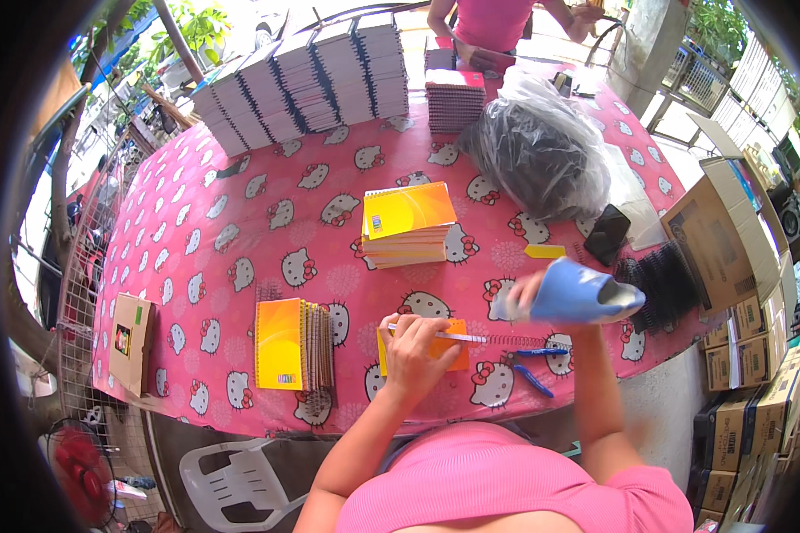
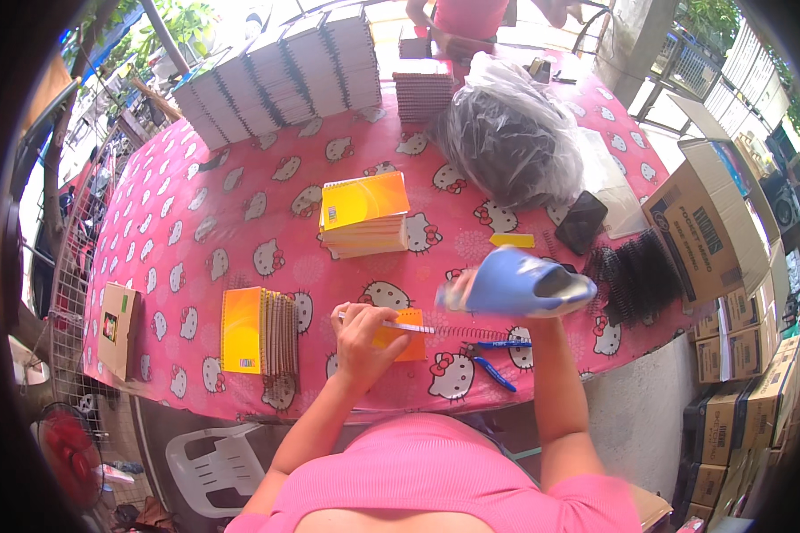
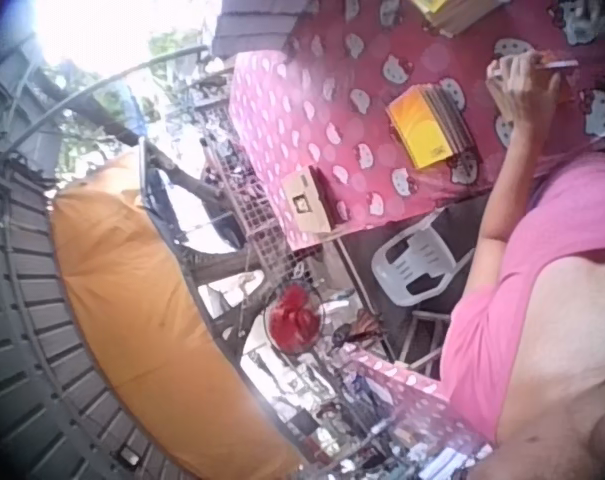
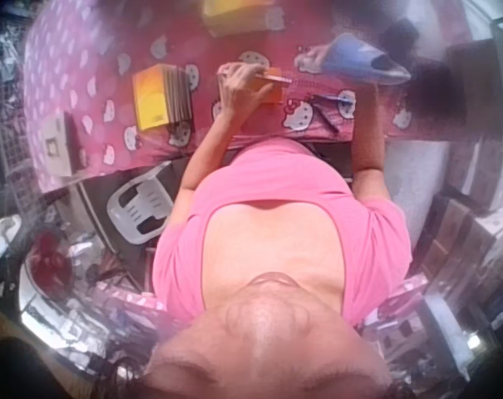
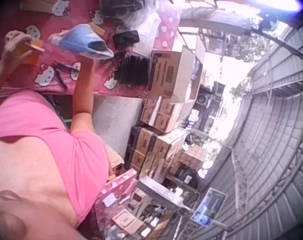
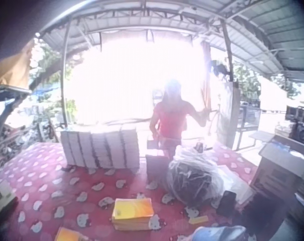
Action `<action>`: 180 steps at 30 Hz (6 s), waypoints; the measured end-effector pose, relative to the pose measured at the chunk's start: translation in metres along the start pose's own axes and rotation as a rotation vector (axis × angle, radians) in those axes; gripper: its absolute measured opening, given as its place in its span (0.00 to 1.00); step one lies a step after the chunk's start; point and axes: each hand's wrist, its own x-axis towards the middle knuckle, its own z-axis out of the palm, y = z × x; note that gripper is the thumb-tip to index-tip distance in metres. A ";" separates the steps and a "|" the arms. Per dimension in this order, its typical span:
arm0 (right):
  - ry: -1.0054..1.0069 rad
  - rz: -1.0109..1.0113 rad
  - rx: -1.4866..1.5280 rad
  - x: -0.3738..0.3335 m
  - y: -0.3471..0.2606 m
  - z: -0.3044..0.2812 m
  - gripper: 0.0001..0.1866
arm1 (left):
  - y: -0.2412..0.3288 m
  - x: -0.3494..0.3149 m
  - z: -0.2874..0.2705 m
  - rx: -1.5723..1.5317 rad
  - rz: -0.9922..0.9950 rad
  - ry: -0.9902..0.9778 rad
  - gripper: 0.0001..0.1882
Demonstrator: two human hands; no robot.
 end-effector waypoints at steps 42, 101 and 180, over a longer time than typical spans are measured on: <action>-0.012 0.011 -1.191 -0.094 -0.023 0.046 0.39 | 0.000 -0.003 -0.055 -0.349 0.088 0.241 0.17; 0.724 0.130 -1.193 -0.010 0.015 -0.047 0.06 | 0.000 0.001 -0.014 0.059 0.131 -0.258 0.08; -0.080 -0.045 -0.796 -0.026 -0.059 0.103 0.07 | 0.004 -0.023 -0.012 0.034 -0.112 -0.018 0.10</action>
